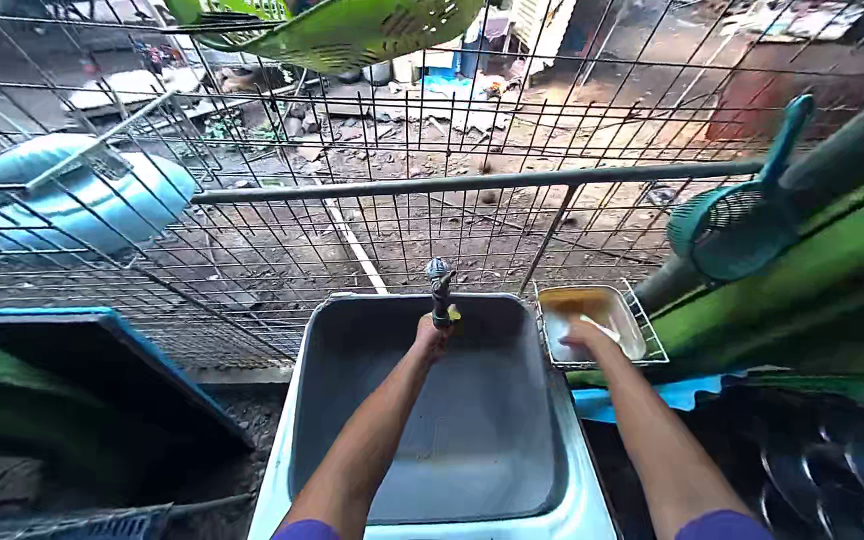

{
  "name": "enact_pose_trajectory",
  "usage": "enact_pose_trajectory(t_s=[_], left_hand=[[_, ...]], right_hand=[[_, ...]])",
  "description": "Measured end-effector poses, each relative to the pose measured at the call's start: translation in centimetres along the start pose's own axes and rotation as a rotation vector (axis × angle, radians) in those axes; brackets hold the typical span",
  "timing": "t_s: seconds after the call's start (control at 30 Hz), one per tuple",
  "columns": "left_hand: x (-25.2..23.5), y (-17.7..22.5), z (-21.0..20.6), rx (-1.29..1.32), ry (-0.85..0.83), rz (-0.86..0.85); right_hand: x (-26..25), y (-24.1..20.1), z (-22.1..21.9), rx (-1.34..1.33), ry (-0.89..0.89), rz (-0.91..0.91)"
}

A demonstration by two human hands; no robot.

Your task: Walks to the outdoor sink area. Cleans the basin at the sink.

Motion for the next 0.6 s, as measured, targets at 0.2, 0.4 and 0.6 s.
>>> enact_pose_trajectory(t_s=[0.2, 0.4, 0.6], left_hand=[[2.9, 2.7, 5.1, -0.911, 0.227, -0.083], [8.9, 1.9, 11.4, -0.921, 0.309, -0.192], [16.3, 2.2, 22.9, -1.049, 0.863, -0.341]], right_hand=[[0.5, -0.3, 0.9, -0.21, 0.317, 0.033], [-3.0, -1.2, -2.0, -0.116, 0.06, 0.096], [-1.7, -1.3, 1.1, -0.07, 0.122, 0.184]])
Point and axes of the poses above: each hand's wrist, its own x-axis away from the middle knuckle, its own z-axis out of the back of the hand, y = z × x, the point moved 8 cm from there along -x, towards the middle knuckle, and after that the axes turned 7 degrees about z, right-handed, at the moved point
